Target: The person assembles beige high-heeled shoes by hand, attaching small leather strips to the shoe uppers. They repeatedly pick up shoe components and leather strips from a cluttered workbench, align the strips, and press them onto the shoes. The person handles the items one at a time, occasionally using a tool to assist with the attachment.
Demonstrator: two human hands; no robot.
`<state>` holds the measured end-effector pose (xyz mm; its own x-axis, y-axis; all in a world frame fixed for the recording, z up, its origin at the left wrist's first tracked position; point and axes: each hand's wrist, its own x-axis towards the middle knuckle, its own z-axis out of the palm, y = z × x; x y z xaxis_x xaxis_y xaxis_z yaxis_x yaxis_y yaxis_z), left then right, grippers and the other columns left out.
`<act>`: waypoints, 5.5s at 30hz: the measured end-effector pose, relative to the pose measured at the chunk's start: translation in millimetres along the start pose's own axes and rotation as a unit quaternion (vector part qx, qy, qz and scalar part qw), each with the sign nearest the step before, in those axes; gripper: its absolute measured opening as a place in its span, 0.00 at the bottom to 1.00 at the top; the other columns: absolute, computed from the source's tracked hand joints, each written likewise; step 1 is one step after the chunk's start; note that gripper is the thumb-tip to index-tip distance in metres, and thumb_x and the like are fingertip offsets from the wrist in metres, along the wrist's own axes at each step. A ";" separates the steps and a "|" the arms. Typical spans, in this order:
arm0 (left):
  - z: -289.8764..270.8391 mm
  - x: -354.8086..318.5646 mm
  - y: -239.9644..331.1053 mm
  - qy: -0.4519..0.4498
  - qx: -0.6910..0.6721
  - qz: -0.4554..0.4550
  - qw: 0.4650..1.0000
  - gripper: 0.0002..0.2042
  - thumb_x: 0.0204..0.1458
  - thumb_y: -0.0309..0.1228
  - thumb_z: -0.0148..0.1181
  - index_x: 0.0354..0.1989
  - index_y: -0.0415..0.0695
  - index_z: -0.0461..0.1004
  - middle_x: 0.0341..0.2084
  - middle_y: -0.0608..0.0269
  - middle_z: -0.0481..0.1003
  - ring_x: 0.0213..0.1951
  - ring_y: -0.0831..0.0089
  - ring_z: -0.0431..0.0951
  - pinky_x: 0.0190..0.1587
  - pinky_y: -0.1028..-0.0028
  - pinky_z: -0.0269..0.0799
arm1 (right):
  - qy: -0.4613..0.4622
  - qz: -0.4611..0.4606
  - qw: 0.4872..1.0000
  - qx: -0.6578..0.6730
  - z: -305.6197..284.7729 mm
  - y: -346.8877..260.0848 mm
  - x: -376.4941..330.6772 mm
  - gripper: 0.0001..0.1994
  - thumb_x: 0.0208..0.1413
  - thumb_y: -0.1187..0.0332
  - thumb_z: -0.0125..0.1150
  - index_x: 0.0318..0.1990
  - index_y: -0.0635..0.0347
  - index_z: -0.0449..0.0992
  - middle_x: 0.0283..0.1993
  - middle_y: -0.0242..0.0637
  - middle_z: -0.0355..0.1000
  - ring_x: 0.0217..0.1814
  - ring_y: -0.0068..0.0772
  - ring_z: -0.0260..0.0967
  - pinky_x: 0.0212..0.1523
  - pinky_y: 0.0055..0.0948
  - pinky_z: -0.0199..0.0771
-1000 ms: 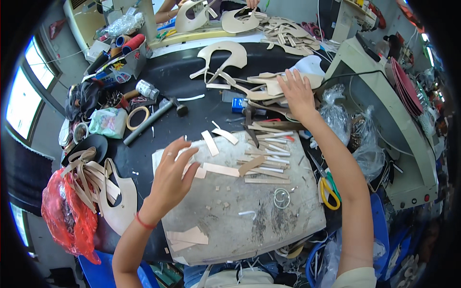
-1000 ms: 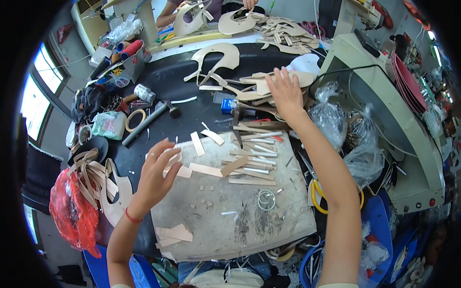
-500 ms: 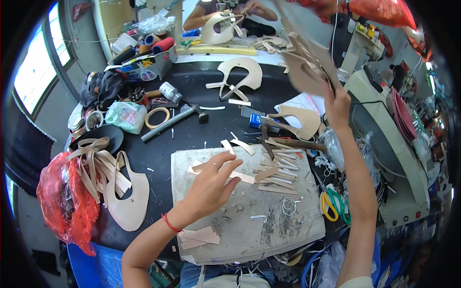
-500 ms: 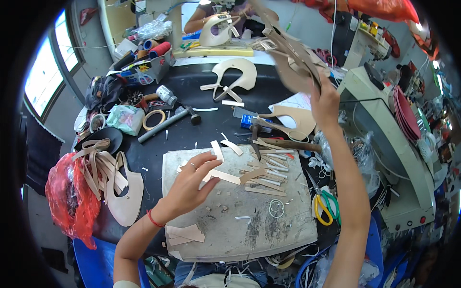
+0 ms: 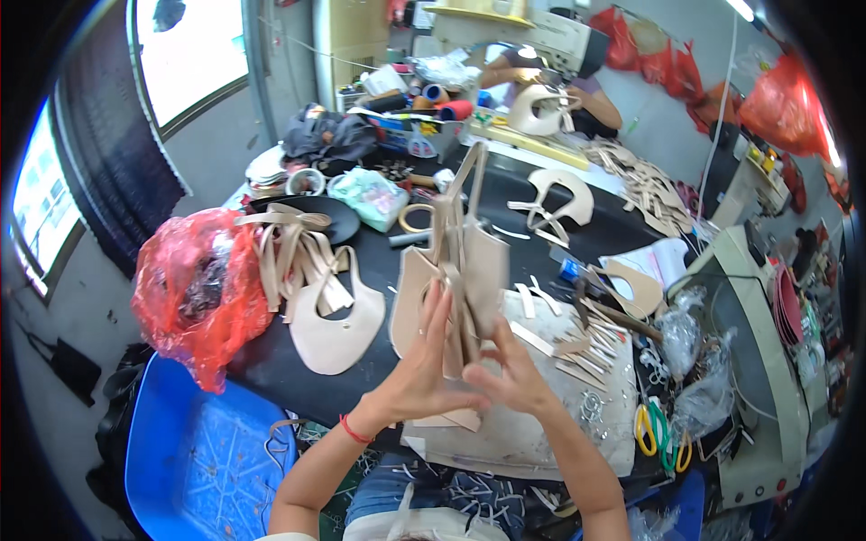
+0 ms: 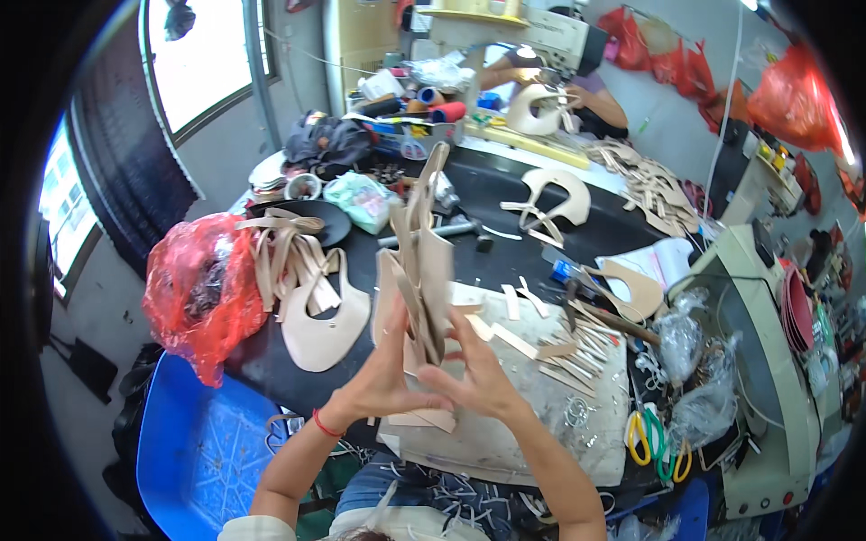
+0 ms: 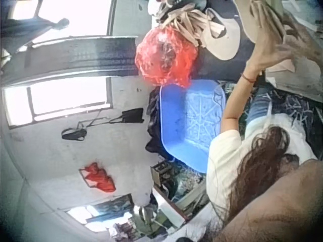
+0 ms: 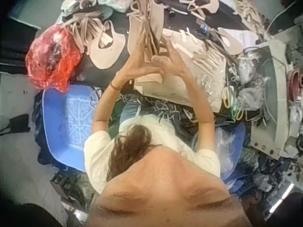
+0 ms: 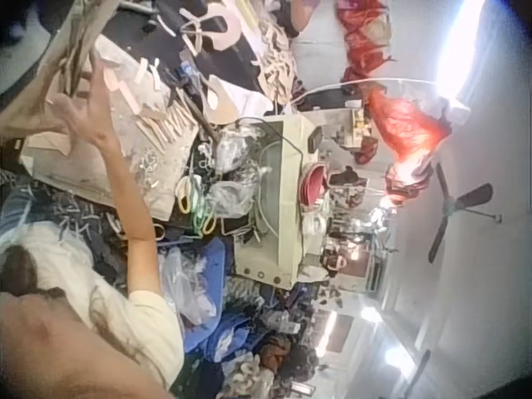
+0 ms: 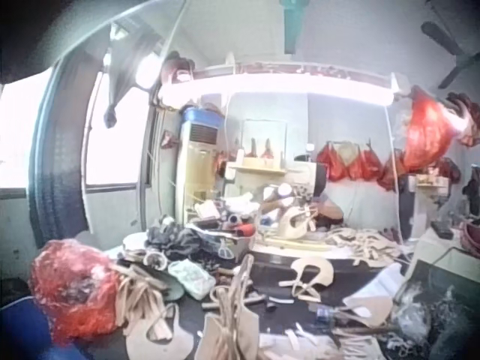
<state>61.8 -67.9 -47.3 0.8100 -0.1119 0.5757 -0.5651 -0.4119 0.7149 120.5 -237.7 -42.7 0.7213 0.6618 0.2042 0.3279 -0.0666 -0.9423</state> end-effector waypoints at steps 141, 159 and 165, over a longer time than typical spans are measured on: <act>132.5 -87.3 70.5 -0.287 -0.217 -0.056 0.931 0.17 0.53 0.26 0.56 0.52 0.39 0.69 0.46 0.53 0.75 0.41 0.61 0.79 0.45 0.70 0.75 | 0.319 0.163 0.931 -0.071 -42.2 1.1 -170.4 0.08 0.56 0.78 0.55 0.43 0.65 0.73 0.35 0.36 0.73 0.37 0.20 0.70 0.38 0.20 0.70; 77.4 -81.7 53.4 0.037 -0.172 -0.242 0.954 0.04 0.46 0.20 0.59 0.30 0.35 0.73 0.25 0.58 0.75 0.28 0.72 0.78 0.31 0.77 0.73 | 0.121 -0.085 0.929 -0.340 9.4 -24.1 -119.3 0.12 0.40 0.83 0.64 0.35 0.62 0.76 0.35 0.37 0.73 0.35 0.39 0.70 0.33 0.32 0.70; 77.6 -82.2 56.9 0.023 -0.085 -0.188 0.978 0.04 0.44 0.17 0.57 0.28 0.37 0.71 0.25 0.58 0.72 0.26 0.71 0.75 0.30 0.77 0.71 | 0.134 -0.096 0.933 -0.319 19.9 -20.0 -122.3 0.11 0.38 0.83 0.63 0.33 0.63 0.75 0.33 0.37 0.72 0.31 0.38 0.67 0.30 0.30 0.67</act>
<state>-24.8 -152.2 -84.8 0.9600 0.0619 0.2732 -0.2489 -0.2592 0.9332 13.6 -302.5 -54.1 0.7099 0.5029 0.4930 0.7022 -0.4524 -0.5497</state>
